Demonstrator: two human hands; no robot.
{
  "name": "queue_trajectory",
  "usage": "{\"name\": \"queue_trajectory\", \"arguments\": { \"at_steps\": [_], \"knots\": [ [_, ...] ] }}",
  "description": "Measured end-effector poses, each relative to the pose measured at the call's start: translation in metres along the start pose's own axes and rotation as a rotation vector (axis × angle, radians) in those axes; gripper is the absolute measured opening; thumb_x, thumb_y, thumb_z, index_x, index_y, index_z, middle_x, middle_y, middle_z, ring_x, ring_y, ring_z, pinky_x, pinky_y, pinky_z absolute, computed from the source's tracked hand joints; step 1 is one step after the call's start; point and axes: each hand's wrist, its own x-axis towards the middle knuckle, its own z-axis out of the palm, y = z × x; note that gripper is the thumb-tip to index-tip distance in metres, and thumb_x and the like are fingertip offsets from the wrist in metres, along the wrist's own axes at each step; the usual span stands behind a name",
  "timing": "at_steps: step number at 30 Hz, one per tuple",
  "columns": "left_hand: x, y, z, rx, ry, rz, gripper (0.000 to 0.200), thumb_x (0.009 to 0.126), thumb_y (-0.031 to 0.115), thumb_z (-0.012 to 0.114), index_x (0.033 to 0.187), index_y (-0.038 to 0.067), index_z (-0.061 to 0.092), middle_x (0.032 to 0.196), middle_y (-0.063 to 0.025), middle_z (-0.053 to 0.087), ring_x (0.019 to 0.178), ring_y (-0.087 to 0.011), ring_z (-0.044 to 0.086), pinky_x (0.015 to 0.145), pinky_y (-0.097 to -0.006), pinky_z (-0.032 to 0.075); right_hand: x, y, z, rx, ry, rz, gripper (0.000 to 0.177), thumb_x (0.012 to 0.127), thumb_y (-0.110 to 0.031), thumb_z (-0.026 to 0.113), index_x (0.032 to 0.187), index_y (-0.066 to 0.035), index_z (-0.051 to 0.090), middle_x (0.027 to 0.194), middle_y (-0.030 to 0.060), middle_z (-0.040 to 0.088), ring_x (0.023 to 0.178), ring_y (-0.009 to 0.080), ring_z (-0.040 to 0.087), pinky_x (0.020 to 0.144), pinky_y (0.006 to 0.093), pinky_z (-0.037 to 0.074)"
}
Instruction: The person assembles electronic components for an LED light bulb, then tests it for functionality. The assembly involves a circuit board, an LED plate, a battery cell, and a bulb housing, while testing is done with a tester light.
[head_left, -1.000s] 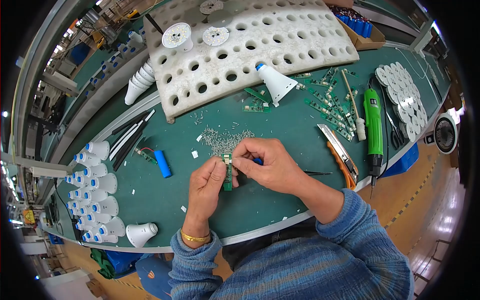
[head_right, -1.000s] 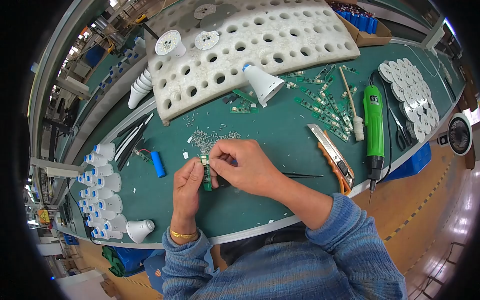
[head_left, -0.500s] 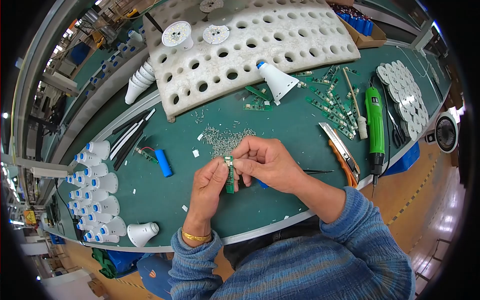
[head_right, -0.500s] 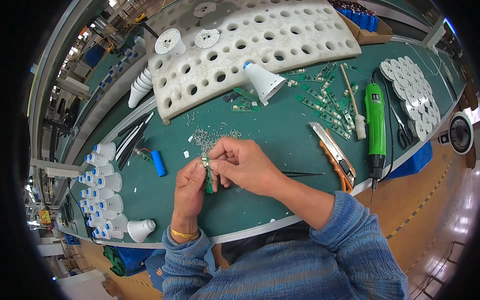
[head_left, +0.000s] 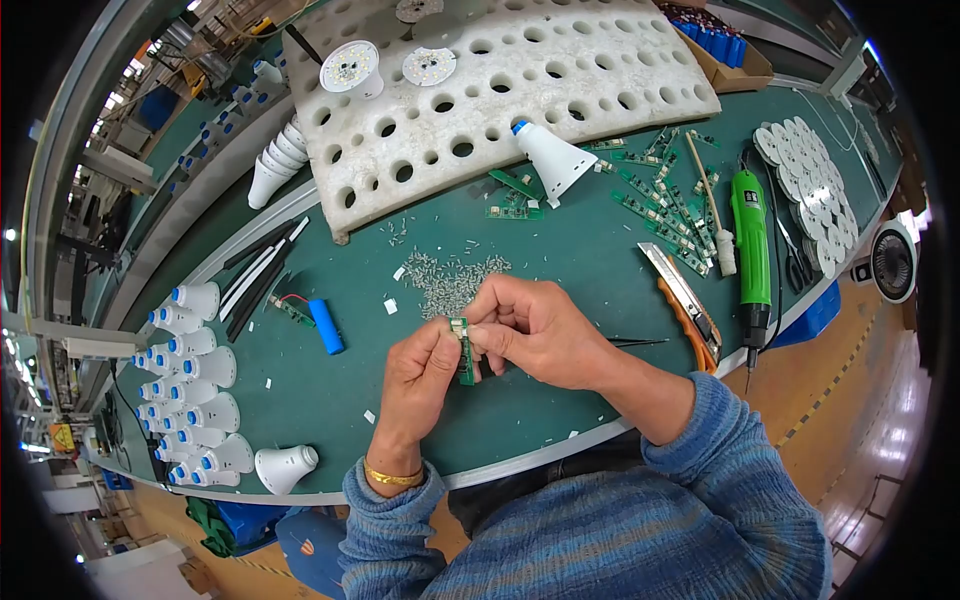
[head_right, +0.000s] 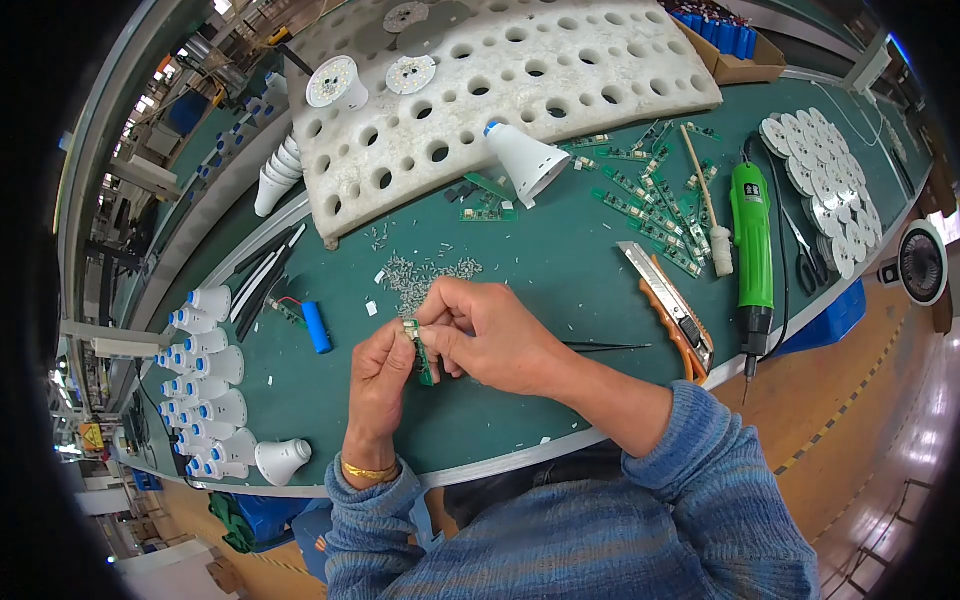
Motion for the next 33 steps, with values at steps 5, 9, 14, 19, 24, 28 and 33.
{"name": "queue_trajectory", "arguments": {
  "at_steps": [5,9,14,19,24,28,33],
  "knots": [
    [0.001,-0.002,0.000,0.007,0.025,0.006,0.029,0.098,0.022,0.045,0.087,0.001,0.060,0.074,-0.0023,0.058,0.067,-0.0086,0.053,0.060,-0.0222,0.042,0.000,0.001,0.002,0.033,0.038,-0.001,0.007,0.089,-0.005,0.056,0.090,0.001,0.052,0.072,0.0037,0.058,0.060,0.0073,0.055,0.053,0.0221,0.046],
    [0.001,-0.002,-0.002,0.040,0.051,0.051,0.023,0.097,0.020,0.048,0.088,0.002,0.060,0.074,-0.0012,0.058,0.069,-0.0062,0.051,0.061,-0.0206,0.041,0.002,0.002,0.000,0.022,0.048,-0.023,0.008,0.090,-0.008,0.058,0.090,-0.001,0.053,0.072,0.0018,0.056,0.062,0.0069,0.055,0.055,0.0214,0.047],
    [0.001,0.002,0.005,-0.059,0.192,0.043,0.013,0.094,0.013,0.054,0.090,0.002,0.060,0.075,0.0019,0.058,0.071,-0.0037,0.049,0.062,-0.0183,0.039,0.001,-0.001,-0.001,-0.044,0.067,-0.015,0.009,0.089,-0.009,0.060,0.086,-0.002,0.055,0.071,0.0003,0.055,0.061,0.0052,0.054,0.054,0.0200,0.045],
    [-0.001,0.002,0.005,-0.035,0.240,0.059,0.012,0.092,0.012,0.058,0.090,0.000,0.061,0.077,0.0008,0.061,0.070,-0.0039,0.050,0.061,-0.0180,0.040,0.001,-0.003,0.000,-0.066,0.081,-0.025,0.010,0.088,-0.009,0.062,0.086,-0.002,0.055,0.072,0.0002,0.055,0.062,0.0047,0.053,0.055,0.0197,0.045],
    [0.000,0.004,0.004,-0.092,0.210,0.059,0.014,0.091,0.014,0.060,0.087,0.000,0.062,0.077,-0.0015,0.062,0.068,-0.0046,0.051,0.059,-0.0182,0.040,0.000,-0.001,0.000,-0.061,0.044,-0.054,0.010,0.087,-0.007,0.062,0.086,-0.001,0.054,0.073,0.0020,0.057,0.062,0.0055,0.054,0.055,0.0201,0.045],
    [-0.001,-0.001,-0.003,-0.160,0.145,0.048,0.015,0.090,0.014,0.061,0.083,0.001,0.061,0.074,-0.0014,0.062,0.065,-0.0043,0.050,0.056,-0.0183,0.037,0.000,0.001,-0.002,-0.030,-0.019,-0.030,0.010,0.087,-0.006,0.062,0.084,-0.001,0.053,0.074,0.0036,0.059,0.061,0.0066,0.054,0.055,0.0206,0.045],
    [-0.002,-0.001,-0.005,-0.157,0.124,0.005,0.016,0.090,0.014,0.062,0.080,0.002,0.060,0.073,-0.0009,0.062,0.063,-0.0040,0.049,0.055,-0.0188,0.037,0.000,0.002,-0.003,-0.159,-0.039,-0.089,0.013,0.086,-0.007,0.063,0.082,-0.002,0.052,0.074,0.0035,0.059,0.061,0.0068,0.055,0.055,0.0209,0.045]
  ]
}}
